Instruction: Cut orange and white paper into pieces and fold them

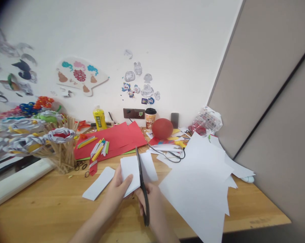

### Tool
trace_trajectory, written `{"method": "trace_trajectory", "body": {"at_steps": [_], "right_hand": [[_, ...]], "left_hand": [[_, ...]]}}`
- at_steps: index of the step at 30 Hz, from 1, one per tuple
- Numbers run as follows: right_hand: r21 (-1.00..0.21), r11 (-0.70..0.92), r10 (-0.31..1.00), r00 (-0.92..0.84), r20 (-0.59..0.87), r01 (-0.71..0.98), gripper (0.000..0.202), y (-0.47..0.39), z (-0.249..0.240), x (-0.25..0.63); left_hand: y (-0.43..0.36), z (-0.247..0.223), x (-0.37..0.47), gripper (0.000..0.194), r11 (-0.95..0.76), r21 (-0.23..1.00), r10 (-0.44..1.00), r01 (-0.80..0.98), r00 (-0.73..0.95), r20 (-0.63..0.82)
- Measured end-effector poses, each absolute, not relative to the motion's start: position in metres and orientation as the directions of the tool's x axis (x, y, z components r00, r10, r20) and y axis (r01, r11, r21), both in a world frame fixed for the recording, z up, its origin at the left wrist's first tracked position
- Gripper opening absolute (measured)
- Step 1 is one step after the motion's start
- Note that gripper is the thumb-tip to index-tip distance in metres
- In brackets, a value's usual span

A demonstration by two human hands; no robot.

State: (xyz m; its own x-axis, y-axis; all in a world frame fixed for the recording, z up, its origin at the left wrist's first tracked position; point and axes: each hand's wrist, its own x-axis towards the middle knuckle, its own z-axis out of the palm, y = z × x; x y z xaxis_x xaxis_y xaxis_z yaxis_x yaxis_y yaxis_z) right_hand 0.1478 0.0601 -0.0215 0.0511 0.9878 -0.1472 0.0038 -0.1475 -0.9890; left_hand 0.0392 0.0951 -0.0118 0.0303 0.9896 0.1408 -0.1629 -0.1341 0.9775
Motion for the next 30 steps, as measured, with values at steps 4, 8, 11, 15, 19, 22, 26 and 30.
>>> {"method": "trace_trajectory", "body": {"at_steps": [4, 8, 11, 15, 19, 22, 26, 30], "right_hand": [[-0.989, -0.139, 0.987, 0.089, -0.134, 0.051, 0.031, 0.063, -0.015, 0.147], [-0.990, -0.082, 0.988, 0.140, -0.066, 0.110, 0.036, 0.064, -0.011, 0.170], [-0.919, -0.072, 0.929, 0.362, 0.079, 0.388, 0.039, 0.061, -0.009, 0.210], [-0.577, -0.286, 0.890, 0.435, 0.135, 0.765, 0.029, 0.054, -0.011, 0.272], [-0.246, -0.351, 0.902, 0.397, 0.169, 0.903, 0.027, 0.051, -0.025, 0.309], [-0.105, -0.339, 0.919, 0.353, 0.177, 0.935, 0.022, 0.054, -0.029, 0.307], [-0.160, -0.136, 0.957, 0.172, 0.235, 0.978, 0.023, 0.063, -0.021, 0.269], [-0.255, 0.214, 0.967, -0.168, 0.190, 0.943, 0.043, 0.074, -0.023, 0.225]], "left_hand": [[0.091, -0.008, 0.041, 0.057, -0.070, 0.980, 0.995, -0.188, 0.054, 0.081], [0.088, 0.000, 0.034, 0.057, -0.012, 0.971, 0.996, -0.237, 0.088, 0.034], [0.088, 0.003, 0.023, 0.054, 0.003, 0.950, 0.999, -0.312, 0.048, 0.013], [0.090, 0.005, 0.012, 0.054, 0.009, 0.930, 1.000, -0.367, 0.031, 0.002], [0.091, 0.006, 0.008, 0.052, 0.012, 0.932, 1.000, -0.363, -0.013, -0.018], [0.094, 0.002, 0.006, 0.046, -0.005, 0.926, 1.000, -0.378, -0.028, -0.006], [0.101, -0.009, 0.004, 0.033, -0.011, 0.937, 0.999, -0.350, -0.052, -0.008], [0.106, -0.019, 0.001, 0.020, 0.007, 0.960, 0.999, -0.278, -0.042, -0.019]]}}
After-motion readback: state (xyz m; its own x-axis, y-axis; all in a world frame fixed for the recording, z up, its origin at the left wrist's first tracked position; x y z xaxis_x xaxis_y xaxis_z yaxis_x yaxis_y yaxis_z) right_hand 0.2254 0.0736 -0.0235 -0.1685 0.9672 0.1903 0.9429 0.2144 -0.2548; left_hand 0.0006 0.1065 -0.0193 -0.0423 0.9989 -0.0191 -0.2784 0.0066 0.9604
